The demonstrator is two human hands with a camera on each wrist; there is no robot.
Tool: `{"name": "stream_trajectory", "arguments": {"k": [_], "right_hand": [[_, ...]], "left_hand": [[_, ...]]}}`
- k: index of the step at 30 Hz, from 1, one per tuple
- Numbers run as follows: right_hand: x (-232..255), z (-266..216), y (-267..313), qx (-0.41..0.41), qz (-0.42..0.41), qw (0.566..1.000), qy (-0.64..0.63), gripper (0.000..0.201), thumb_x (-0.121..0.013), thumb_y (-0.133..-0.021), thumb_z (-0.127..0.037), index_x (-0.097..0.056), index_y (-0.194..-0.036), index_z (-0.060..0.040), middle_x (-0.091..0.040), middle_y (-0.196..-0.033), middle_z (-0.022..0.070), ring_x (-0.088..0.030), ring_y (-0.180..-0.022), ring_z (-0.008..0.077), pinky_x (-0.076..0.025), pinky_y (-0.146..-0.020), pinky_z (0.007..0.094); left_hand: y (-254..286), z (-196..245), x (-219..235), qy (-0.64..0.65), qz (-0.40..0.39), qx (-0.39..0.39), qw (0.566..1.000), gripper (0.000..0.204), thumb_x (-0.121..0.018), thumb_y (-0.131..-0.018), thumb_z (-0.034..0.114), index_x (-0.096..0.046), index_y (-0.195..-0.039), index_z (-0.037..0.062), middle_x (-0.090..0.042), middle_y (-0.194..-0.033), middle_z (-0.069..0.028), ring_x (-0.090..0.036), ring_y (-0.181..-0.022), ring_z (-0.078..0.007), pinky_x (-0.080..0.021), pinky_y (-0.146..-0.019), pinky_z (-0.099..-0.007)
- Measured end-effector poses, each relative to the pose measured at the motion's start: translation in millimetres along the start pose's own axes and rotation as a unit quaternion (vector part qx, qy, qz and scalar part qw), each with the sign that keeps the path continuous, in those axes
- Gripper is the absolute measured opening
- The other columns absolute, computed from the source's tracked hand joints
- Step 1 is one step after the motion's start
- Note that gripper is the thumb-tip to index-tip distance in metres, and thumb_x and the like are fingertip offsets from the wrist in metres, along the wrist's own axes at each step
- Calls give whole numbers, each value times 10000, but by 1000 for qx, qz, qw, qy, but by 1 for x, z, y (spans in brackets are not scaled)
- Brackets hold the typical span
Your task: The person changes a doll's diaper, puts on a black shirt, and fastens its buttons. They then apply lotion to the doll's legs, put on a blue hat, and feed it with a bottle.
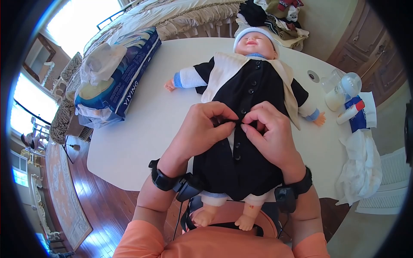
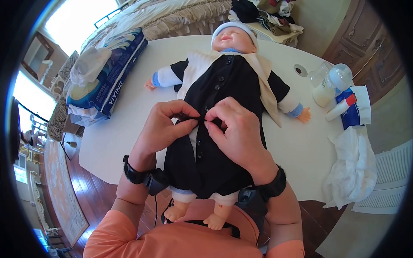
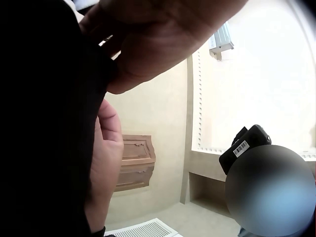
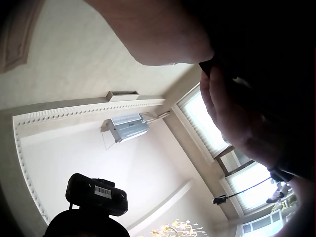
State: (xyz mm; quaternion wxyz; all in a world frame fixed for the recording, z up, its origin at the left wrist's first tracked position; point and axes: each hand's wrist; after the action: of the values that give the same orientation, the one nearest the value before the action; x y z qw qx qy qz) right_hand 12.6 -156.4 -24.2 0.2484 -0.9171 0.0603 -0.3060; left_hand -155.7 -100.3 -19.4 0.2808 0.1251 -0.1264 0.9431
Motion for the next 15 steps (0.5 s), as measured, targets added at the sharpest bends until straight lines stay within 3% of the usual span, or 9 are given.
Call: {"name": "stream_trajectory", "arguments": {"k": [7, 15], "right_hand": [[5, -8, 2, -20, -12, 998, -53, 101, -632, -668, 18, -569, -741, -11, -546, -683, 77, -539, -497, 151, -411, -458, 242], [5, -8, 3, -159, -7, 973, -167, 76, -624, -706, 4, -566, -752, 23, -572, -649, 47, -500, -517, 59, -406, -486, 201]], "left_hand": [[3, 6, 1, 1, -28, -11, 1000, 108, -597, -704, 42, -590, -791, -22, -565, -663, -7, -480, -610, -33, -397, -535, -183], [2, 6, -1, 91, -25, 37, 995, 123, -611, -719, 55, -597, -820, -14, -545, -671, 32, -448, -603, -7, -375, -525, -166]]}}
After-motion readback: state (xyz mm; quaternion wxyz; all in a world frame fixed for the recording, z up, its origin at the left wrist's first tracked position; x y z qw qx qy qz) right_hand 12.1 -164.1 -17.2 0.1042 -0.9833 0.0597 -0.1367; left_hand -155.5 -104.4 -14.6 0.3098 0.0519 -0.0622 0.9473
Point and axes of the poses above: each hand's wrist, its own y-axis away from the middle knuckle, its own x-axis out of the back of the hand, z = x × y
